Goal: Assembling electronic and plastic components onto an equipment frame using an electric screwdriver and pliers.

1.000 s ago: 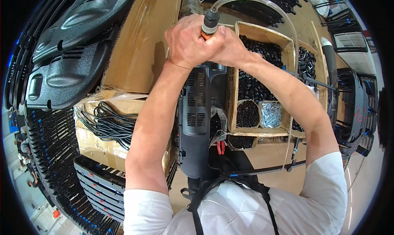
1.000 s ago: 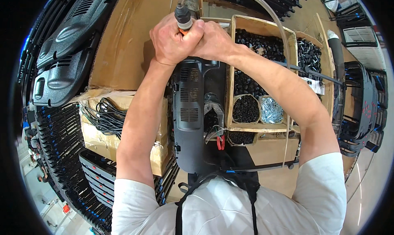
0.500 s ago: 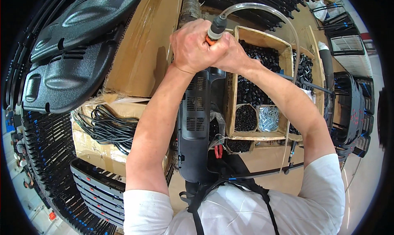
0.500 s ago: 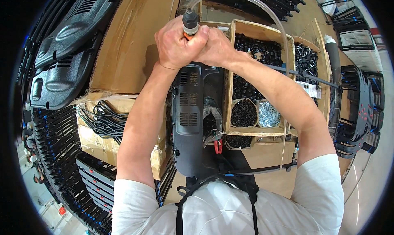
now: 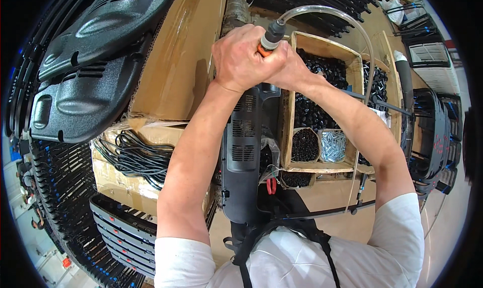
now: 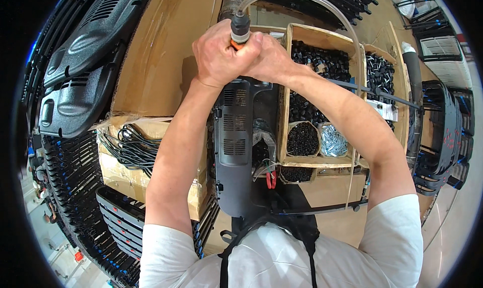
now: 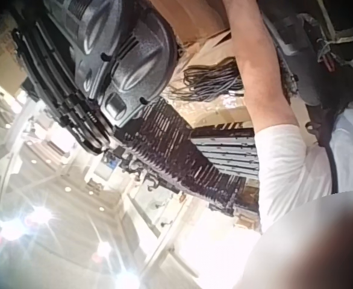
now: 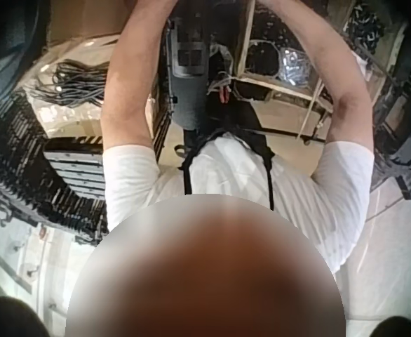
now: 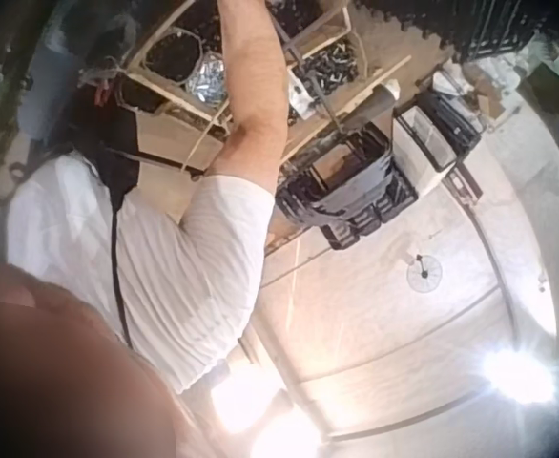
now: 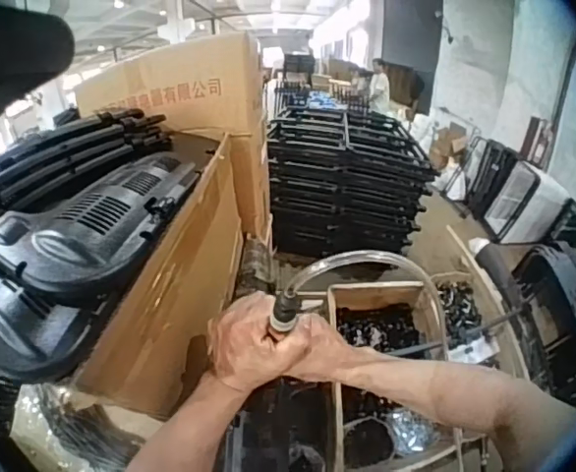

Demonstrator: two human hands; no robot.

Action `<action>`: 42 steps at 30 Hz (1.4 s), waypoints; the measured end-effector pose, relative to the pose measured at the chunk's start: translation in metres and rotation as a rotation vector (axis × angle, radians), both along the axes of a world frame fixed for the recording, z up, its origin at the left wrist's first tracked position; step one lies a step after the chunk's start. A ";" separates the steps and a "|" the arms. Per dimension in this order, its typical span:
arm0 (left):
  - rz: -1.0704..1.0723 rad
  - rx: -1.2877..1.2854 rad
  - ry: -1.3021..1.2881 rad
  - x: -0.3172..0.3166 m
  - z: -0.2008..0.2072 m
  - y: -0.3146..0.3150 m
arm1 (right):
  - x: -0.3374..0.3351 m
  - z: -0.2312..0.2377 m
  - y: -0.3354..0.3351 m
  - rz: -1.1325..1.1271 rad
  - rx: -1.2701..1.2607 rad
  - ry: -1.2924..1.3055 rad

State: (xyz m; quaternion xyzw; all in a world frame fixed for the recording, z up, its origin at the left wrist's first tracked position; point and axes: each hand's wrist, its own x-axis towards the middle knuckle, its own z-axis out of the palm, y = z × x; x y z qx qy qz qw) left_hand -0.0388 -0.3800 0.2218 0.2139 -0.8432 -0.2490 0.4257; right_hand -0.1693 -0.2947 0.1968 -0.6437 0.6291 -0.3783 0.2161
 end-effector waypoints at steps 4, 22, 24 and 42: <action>0.074 -0.007 -0.153 0.010 0.014 0.008 | -0.001 0.005 -0.004 0.011 0.109 -0.064; 0.065 2.256 0.694 0.187 -0.053 0.292 | 0.001 0.001 0.013 -0.161 0.126 -0.275; -0.002 2.248 0.622 0.192 -0.060 0.298 | 0.000 0.016 0.037 -0.122 -0.054 -0.353; -0.554 1.006 -0.811 0.103 -0.177 0.373 | 0.198 0.145 0.657 -1.303 -0.170 -0.575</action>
